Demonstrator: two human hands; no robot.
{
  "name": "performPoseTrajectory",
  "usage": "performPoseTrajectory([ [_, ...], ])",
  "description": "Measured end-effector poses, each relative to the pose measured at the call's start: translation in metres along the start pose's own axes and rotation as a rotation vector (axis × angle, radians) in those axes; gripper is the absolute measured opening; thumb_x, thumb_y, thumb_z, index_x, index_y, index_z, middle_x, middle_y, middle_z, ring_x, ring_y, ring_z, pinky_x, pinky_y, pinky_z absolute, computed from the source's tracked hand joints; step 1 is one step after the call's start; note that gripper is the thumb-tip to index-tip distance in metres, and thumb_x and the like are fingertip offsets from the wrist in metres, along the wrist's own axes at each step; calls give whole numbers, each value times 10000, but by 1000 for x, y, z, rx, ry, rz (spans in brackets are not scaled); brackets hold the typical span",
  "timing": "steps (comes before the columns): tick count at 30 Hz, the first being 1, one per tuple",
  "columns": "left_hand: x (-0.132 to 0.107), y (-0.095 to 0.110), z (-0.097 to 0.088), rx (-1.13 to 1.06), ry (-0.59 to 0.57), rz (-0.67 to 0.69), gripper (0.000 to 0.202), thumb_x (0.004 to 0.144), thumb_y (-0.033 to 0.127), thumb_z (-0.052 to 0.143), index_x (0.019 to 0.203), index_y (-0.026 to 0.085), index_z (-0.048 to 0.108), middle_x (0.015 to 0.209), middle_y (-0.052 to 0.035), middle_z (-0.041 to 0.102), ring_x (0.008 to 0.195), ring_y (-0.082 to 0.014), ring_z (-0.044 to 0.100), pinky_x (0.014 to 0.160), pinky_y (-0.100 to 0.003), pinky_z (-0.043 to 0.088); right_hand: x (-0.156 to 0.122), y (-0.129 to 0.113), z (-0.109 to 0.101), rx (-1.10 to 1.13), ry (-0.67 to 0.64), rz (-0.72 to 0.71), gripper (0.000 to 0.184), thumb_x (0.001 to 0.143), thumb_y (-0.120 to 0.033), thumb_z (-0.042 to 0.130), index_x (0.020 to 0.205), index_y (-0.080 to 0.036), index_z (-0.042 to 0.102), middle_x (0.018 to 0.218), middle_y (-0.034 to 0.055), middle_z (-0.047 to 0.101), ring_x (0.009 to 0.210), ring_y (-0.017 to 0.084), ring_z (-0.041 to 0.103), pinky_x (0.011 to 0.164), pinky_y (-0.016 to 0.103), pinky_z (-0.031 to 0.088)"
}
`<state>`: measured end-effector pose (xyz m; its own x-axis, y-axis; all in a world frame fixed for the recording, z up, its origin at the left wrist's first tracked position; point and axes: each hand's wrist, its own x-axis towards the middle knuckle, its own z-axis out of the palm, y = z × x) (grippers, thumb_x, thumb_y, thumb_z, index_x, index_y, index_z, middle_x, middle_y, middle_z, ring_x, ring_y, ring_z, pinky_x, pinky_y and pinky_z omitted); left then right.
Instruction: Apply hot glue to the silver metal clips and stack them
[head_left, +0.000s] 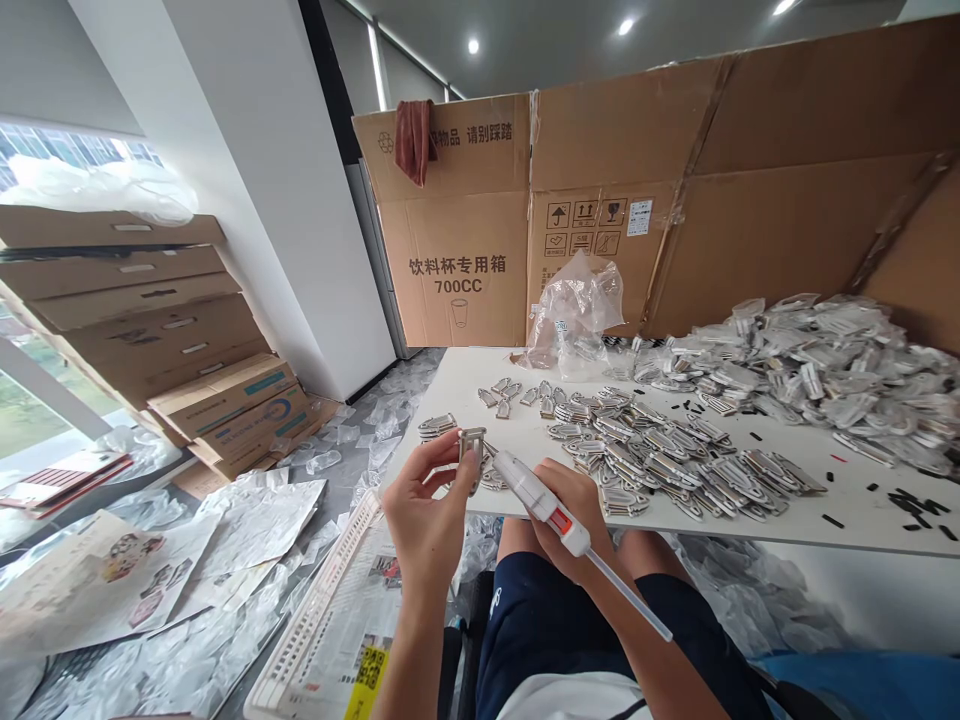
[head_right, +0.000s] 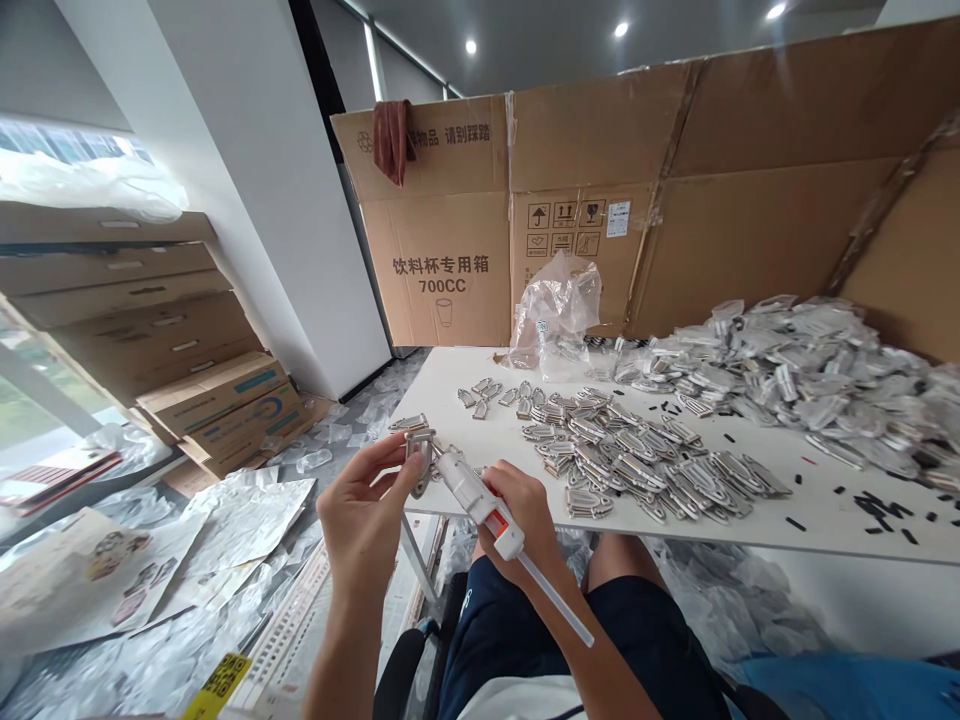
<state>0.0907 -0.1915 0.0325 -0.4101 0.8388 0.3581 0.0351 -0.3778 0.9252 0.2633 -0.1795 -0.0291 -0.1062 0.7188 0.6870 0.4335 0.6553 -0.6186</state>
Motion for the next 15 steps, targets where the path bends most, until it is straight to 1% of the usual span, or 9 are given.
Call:
performPoseTrajectory([
  [2, -1, -1, 0, 53, 17, 35, 275, 830, 316, 917, 1088, 235, 872, 949, -54, 841, 887, -223, 788, 765, -327, 677, -1, -3, 2, -40, 33, 2, 286, 1032, -373, 558, 786, -246, 483, 739, -20, 506, 637, 172, 491, 620, 317, 325],
  [5, -1, -2, 0, 38, -2, 17, 291, 831, 334, 917, 1098, 227, 868, 934, -59, 842, 881, -233, 799, 759, -336, 683, -4, -7, 7, -206, 135, -18, 103, 1037, -231, 518, 952, -234, 574, 815, 14, 590, 710, 197, 569, 643, 310, 366],
  [7, 1, -3, -1, 24, 6, 0, 302, 828, 332, 917, 1101, 218, 864, 924, -63, 841, 869, -236, 806, 765, -342, 687, -7, -8, 11, -346, 215, -69, 102, 1017, -155, 515, 1036, -231, 581, 841, 27, 620, 706, 201, 588, 612, 304, 362],
  [9, 3, -3, -2, 28, 39, -8, 309, 818, 327, 920, 1099, 211, 861, 914, -63, 839, 859, -234, 809, 769, -342, 689, -9, -5, 11, -451, 307, -98, 156, 990, -127, 528, 1097, -230, 575, 845, 30, 629, 677, 203, 587, 587, 301, 368],
  [11, 7, -4, -5, 24, 63, -16, 320, 803, 323, 928, 1095, 209, 860, 913, -63, 840, 862, -235, 810, 763, -336, 688, -9, 2, 8, -528, 407, -79, 186, 963, -121, 530, 1107, -233, 561, 825, 26, 602, 658, 215, 572, 587, 307, 385],
  [12, 9, -4, -6, 8, 55, -28, 332, 796, 324, 933, 1098, 208, 859, 930, -67, 844, 875, -237, 810, 766, -333, 686, -9, 5, 5, -552, 442, -63, 178, 954, -118, 527, 1084, -237, 552, 809, 22, 580, 656, 222, 566, 593, 312, 391],
  [15, 15, -6, -10, -77, 13, -80, 363, 777, 329, 948, 1104, 204, 851, 1024, -85, 857, 959, -243, 810, 855, -337, 673, -7, 13, -4, -553, 475, -12, 112, 969, -144, 534, 988, -254, 519, 772, 8, 543, 654, 230, 556, 606, 326, 385],
])
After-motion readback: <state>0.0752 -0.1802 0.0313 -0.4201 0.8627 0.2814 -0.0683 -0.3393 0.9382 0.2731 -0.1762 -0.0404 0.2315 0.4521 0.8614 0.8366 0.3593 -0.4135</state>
